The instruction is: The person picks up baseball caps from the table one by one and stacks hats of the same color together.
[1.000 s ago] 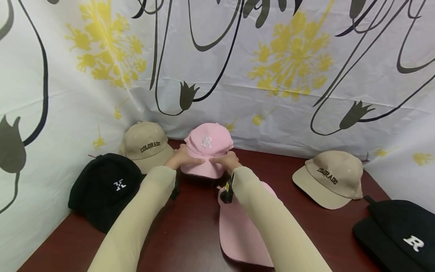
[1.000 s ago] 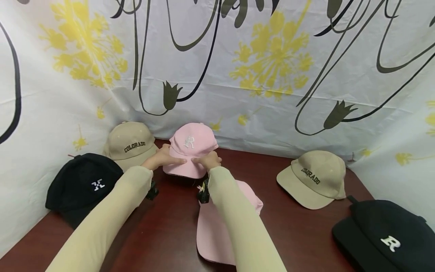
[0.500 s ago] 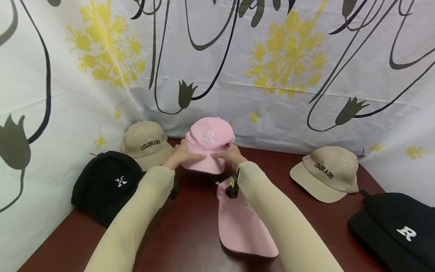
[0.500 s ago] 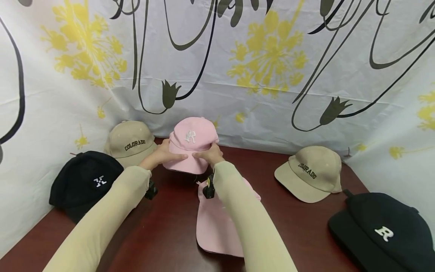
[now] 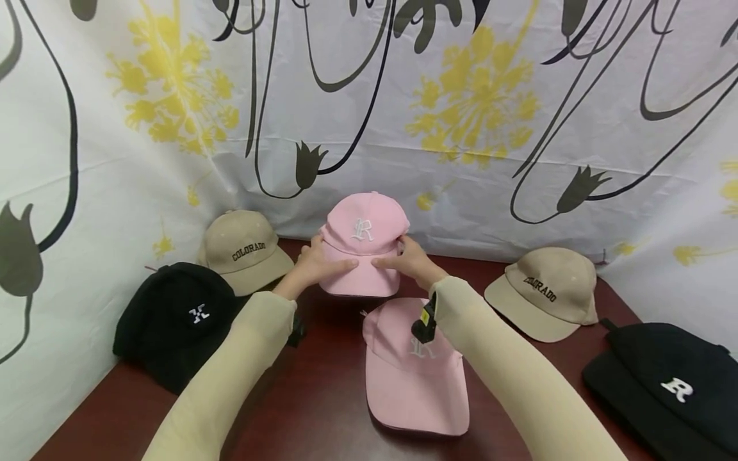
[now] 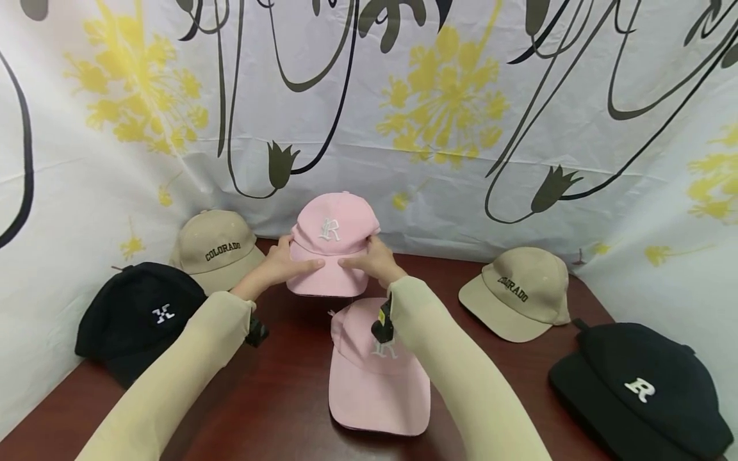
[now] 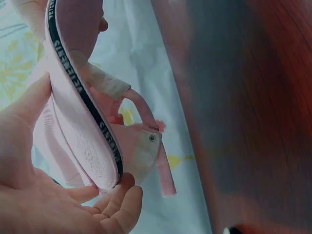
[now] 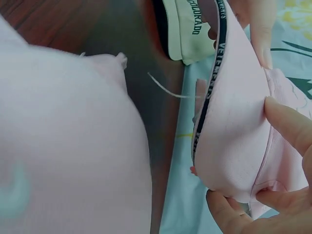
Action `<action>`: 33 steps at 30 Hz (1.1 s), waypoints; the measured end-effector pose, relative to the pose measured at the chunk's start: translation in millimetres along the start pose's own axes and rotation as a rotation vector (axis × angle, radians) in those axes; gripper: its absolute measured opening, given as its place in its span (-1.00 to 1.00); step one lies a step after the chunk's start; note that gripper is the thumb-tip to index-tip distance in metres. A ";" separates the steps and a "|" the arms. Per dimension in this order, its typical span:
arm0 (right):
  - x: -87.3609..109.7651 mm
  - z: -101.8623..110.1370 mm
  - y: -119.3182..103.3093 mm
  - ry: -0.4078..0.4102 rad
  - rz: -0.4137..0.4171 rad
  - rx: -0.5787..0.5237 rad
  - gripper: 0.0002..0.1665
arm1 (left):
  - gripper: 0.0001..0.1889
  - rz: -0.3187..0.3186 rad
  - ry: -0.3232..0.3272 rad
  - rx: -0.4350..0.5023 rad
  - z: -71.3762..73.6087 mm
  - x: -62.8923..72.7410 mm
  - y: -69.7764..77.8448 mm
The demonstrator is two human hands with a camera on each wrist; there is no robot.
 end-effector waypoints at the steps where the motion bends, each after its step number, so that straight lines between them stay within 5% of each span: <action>1: 2.0 2.6 2.2 0.004 -0.003 0.015 0.03 | 0.07 0.001 -0.003 -0.007 -1.6 1.1 2.1; 13: 32.3 28.1 24.1 0.019 0.015 0.050 0.03 | 0.06 -0.037 0.031 -0.036 -17.8 13.9 29.1; 26: 66.6 52.0 40.4 0.056 0.072 0.132 0.01 | 0.21 -0.119 -0.018 -0.009 -34.7 35.5 55.8; 33: 88.1 62.2 54.1 0.094 0.124 0.164 -0.02 | 0.26 -0.147 -0.039 -0.082 -49.9 52.2 68.3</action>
Point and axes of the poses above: each hand's wrist, its own x-axis away from the middle knuckle, its own z-axis out of the back of the hand, y = z × x, the point moved 3 cm from there along -x, towards the middle knuckle, and after that the axes turned 8 degrees about -z, right-handed, at the moved point
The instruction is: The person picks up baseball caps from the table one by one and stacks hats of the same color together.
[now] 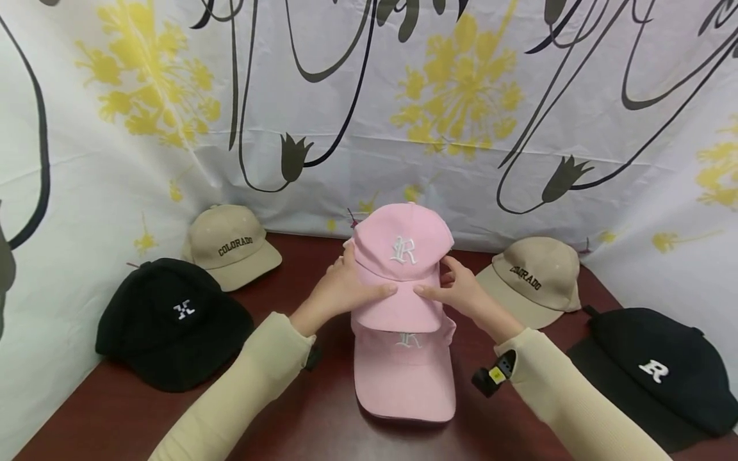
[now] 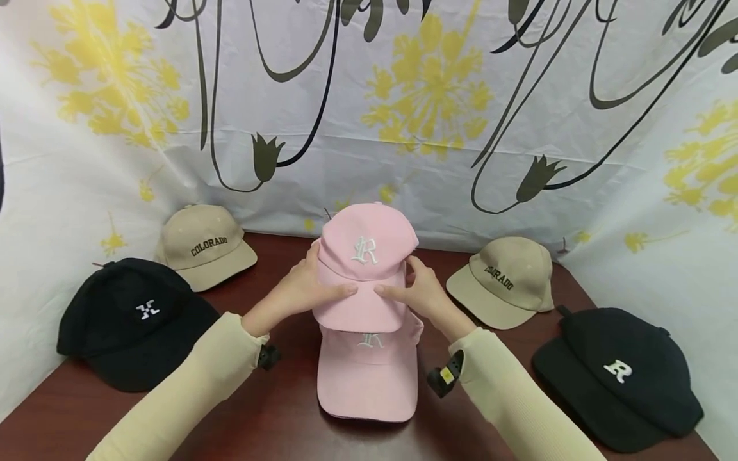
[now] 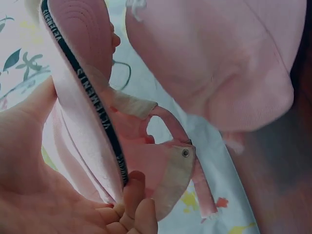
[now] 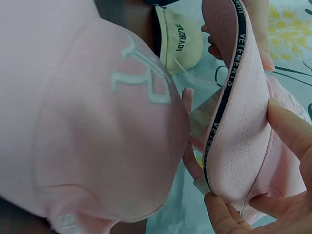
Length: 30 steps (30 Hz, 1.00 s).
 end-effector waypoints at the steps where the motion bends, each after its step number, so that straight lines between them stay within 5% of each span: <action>1: 2.7 0.1 2.0 -0.002 0.003 -0.001 -0.02 | 0.26 0.000 -0.006 -0.013 -2.0 2.3 1.4; 19: 40.2 -1.4 29.3 -0.009 0.015 -0.004 0.00 | 0.27 -0.009 -0.054 -0.251 -24.8 34.5 21.8; 30: 62.2 -13.1 43.7 0.031 0.010 0.015 -0.02 | 0.24 -0.006 -0.109 -0.273 -34.9 52.7 23.4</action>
Point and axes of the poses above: each hand's wrist, its own x-axis away from the middle knuckle, its own z-axis out of the back of the hand, y = z × x, the point moved 3 cm from there along -x, towards the middle knuckle, and after that the axes turned 8 degrees about -z, right-handed, at the moved point
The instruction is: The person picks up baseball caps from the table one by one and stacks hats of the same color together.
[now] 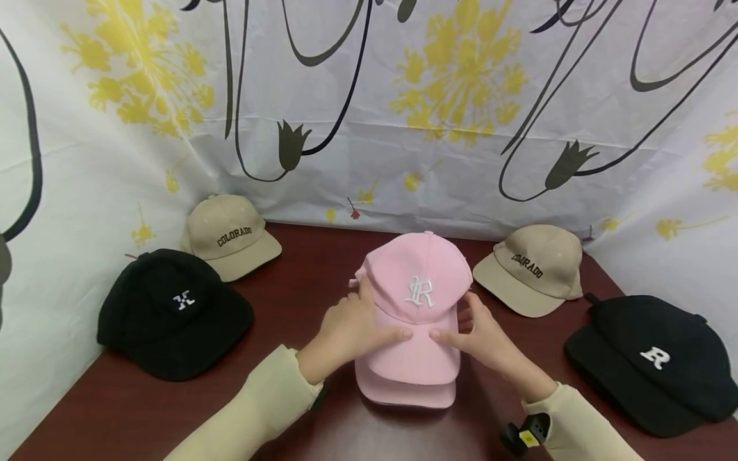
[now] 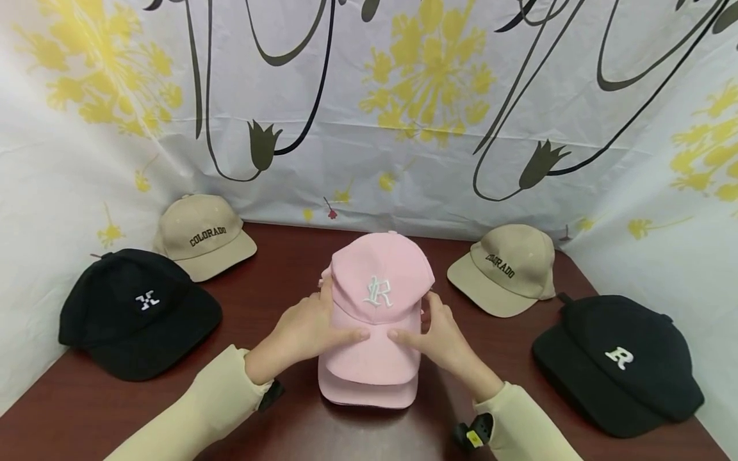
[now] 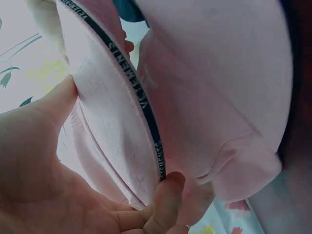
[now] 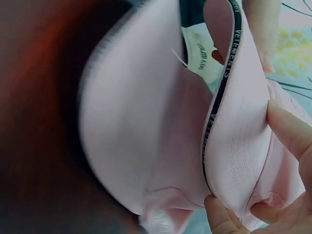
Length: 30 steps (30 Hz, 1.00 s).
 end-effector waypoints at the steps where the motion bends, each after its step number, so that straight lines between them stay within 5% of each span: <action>1: 2.0 -1.5 1.9 0.001 -0.003 -0.003 -0.03 | 0.23 -0.001 -0.009 -0.002 -2.4 1.1 -0.3; 11: 11.7 -13.5 15.9 -0.008 -0.004 -0.031 -0.06 | 0.26 0.007 -0.071 0.009 -22.9 7.6 -3.9; 24: 14.0 -19.8 22.4 -0.044 -0.097 0.016 0.01 | 0.24 0.013 -0.086 0.027 -28.0 9.7 -8.0; 30: 15.3 -22.4 24.8 -0.053 -0.113 0.043 0.01 | 0.28 0.023 -0.145 0.001 -30.3 11.8 -9.0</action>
Point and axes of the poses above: each hand's wrist, its own x-axis away from the middle knuckle, its own z-axis out of the back of the hand, y = z × x, the point moved 3 cm from there along -x, towards the middle knuckle, and after that the axes turned 8 degrees about -z, right-handed, at the moved point
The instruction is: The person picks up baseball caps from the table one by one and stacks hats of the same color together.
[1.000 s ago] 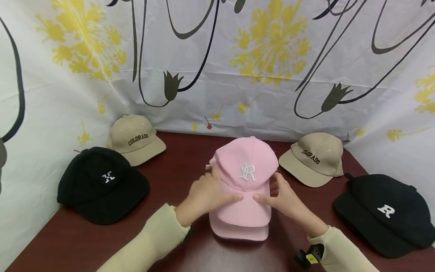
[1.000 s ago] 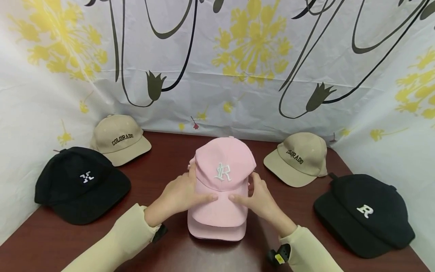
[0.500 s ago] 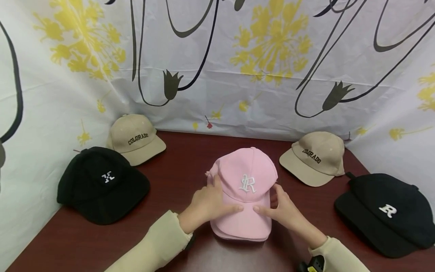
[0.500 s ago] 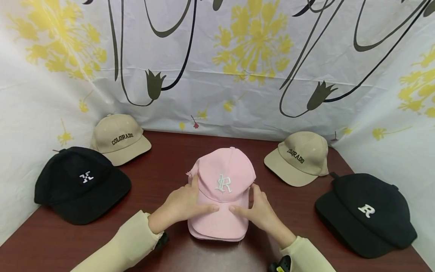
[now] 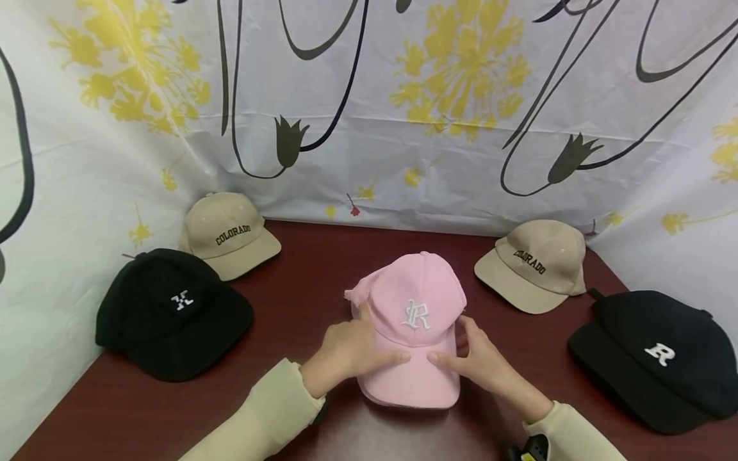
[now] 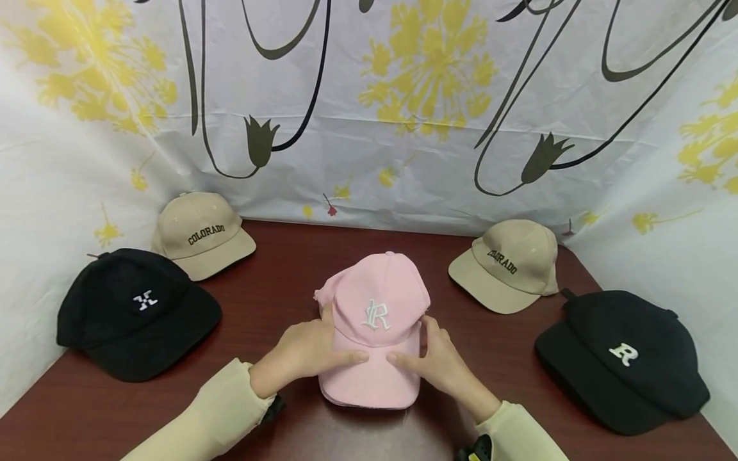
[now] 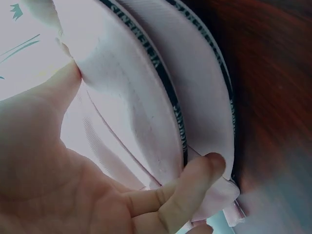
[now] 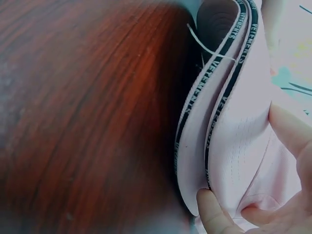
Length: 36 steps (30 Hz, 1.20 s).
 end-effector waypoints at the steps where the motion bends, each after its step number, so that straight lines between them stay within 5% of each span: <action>1: -0.1 -0.6 0.1 -0.002 -0.001 0.003 0.01 | 0.28 0.000 -0.012 -0.015 -0.5 0.5 -0.3; 18: -1.3 -4.3 0.4 -0.004 0.027 0.131 -0.06 | 0.26 0.020 -0.101 -0.079 -7.9 0.2 -4.3; 36: 2.7 -5.9 6.4 0.038 0.013 0.142 -0.05 | 0.26 0.009 -0.112 0.013 -8.4 1.3 -7.6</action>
Point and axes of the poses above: each hand's wrist, its own x-axis away from the middle knuckle, its own z-axis out of the back of the hand, y = z × x, the point moved 3 cm from there along -x, towards the middle knuckle, and after that the axes turned 8 degrees about -z, right-handed, at the moved point
